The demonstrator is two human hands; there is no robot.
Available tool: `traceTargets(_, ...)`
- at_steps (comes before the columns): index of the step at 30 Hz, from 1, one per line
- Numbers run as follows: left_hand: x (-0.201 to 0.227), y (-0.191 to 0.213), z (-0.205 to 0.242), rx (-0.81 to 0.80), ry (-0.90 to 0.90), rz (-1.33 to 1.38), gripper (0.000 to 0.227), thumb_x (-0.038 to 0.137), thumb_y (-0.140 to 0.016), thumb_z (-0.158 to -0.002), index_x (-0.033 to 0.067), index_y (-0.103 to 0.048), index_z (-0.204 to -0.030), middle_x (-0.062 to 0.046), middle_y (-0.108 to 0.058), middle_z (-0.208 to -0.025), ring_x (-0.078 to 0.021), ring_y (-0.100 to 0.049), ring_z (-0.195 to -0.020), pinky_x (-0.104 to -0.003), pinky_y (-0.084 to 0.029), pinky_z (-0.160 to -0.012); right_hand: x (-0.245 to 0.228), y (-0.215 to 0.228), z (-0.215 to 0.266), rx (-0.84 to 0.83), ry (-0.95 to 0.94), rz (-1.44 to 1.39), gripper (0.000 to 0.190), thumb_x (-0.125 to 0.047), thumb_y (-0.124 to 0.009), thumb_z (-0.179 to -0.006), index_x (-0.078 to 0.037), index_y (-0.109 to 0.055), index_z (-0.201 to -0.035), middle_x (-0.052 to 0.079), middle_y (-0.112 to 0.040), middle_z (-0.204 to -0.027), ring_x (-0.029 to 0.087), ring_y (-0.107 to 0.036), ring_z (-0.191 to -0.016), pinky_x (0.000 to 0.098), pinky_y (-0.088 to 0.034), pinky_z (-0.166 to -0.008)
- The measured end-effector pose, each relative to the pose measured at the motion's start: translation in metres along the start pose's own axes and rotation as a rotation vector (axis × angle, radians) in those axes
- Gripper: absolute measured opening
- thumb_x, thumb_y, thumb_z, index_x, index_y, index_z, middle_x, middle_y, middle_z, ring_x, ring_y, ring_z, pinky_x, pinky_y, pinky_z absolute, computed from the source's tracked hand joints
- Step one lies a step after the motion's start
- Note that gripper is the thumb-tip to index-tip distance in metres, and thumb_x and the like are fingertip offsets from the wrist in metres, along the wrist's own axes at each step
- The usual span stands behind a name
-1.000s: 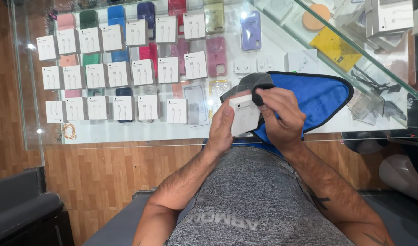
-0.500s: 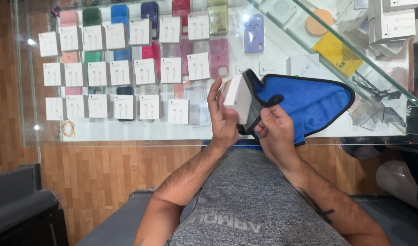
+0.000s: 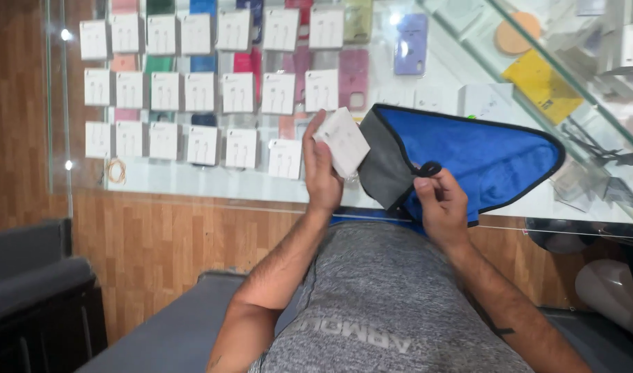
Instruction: Organizing and cleaning small white accessory boxes on a glass display counter in a mobile repair shop.
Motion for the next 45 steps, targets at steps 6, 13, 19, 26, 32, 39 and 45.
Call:
traceTargets(6,-0.017,0.05,0.02,0.285,0.543,0.005,0.045,0.027,-0.031,-0.1,0.003,-0.034,-0.138,-0.027,-0.043,-0.13,-0.0355,-0.051,-0.115,-0.044,-0.051,-0.087,-0.016,-0.014,-0.003,-0.216,0.344,0.538,0.009,-0.005,-0.057,-0.091,-0.008,-0.06,-0.099,0.006,-0.065,-0.11,0.03,-0.049,-0.121,0.0526,-0.015,-0.111)
traceTargets(13,0.014,0.035,0.02,0.148,0.433,-0.719,0.071,0.022,-0.066,-0.083,0.0092,-0.026,-0.141,-0.03,-0.041,-0.127,-0.0462,-0.044,-0.118,-0.056,-0.042,-0.093,0.004,0.036,-0.021,-0.073,0.328,0.557,0.001,-0.001,-0.055,-0.096,-0.001,-0.056,-0.097,0.017,-0.065,-0.1,0.035,-0.056,-0.112,0.0497,-0.02,-0.114)
traceTargets(19,0.001,0.034,0.018,-0.047,0.151,-1.084,0.055,0.017,-0.058,-0.089,0.0058,-0.034,-0.137,-0.022,-0.039,-0.128,-0.0409,-0.043,-0.122,-0.05,-0.039,-0.101,0.009,0.061,-0.028,-0.006,0.265,0.565,0.005,-0.001,-0.058,-0.097,0.003,-0.06,-0.095,0.018,-0.066,-0.098,0.033,-0.057,-0.113,0.046,-0.023,-0.116)
traceTargets(26,0.004,0.033,0.019,-0.108,-0.181,-1.426,0.039,0.019,-0.065,-0.085,0.0038,-0.054,-0.12,-0.022,-0.045,-0.125,-0.0349,-0.053,-0.101,-0.044,-0.048,-0.084,-0.004,0.059,-0.028,0.004,0.257,0.537,0.004,0.002,-0.059,-0.089,0.002,-0.061,-0.093,0.02,-0.065,-0.096,0.031,-0.058,-0.11,0.0449,-0.024,-0.114)
traceTargets(32,0.004,0.034,0.024,-0.189,-0.279,-1.458,0.048,0.034,-0.076,-0.076,0.0045,-0.062,-0.11,-0.018,-0.049,-0.121,-0.0321,-0.05,-0.094,-0.042,-0.046,-0.08,0.001,0.06,-0.027,0.057,0.264,0.519,0.007,0.0,-0.063,-0.084,-0.003,-0.063,-0.089,0.016,-0.067,-0.096,0.027,-0.06,-0.106,0.0445,-0.026,-0.111)
traceTargets(39,0.005,0.037,0.016,-0.155,-0.353,-1.482,0.046,0.032,-0.079,-0.073,0.005,-0.064,-0.108,-0.016,-0.051,-0.119,-0.0319,-0.05,-0.091,-0.039,-0.046,-0.078,-0.014,0.057,-0.031,0.002,0.235,0.487,0.005,-0.001,-0.062,-0.083,-0.004,-0.065,-0.086,0.011,-0.069,-0.093,0.03,-0.059,-0.106,0.0499,-0.025,-0.108)
traceTargets(45,0.029,0.088,0.02,0.008,-0.42,-1.577,0.025,0.014,-0.071,-0.082,0.0073,-0.068,-0.105,-0.013,-0.053,-0.121,-0.0288,-0.049,-0.096,-0.036,-0.044,-0.081,-0.025,0.109,-0.051,0.056,0.075,0.252,0.025,-0.029,-0.061,-0.088,-0.013,-0.066,-0.107,0.003,-0.068,-0.097,0.02,-0.062,-0.101,0.0413,-0.039,-0.1)
Point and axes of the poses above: each hand's wrist, its own z-axis away from the middle knuckle, its own y-axis out of the back of the hand, x = y × z, the point moved 4 cm from there along -z, towards the middle knuckle
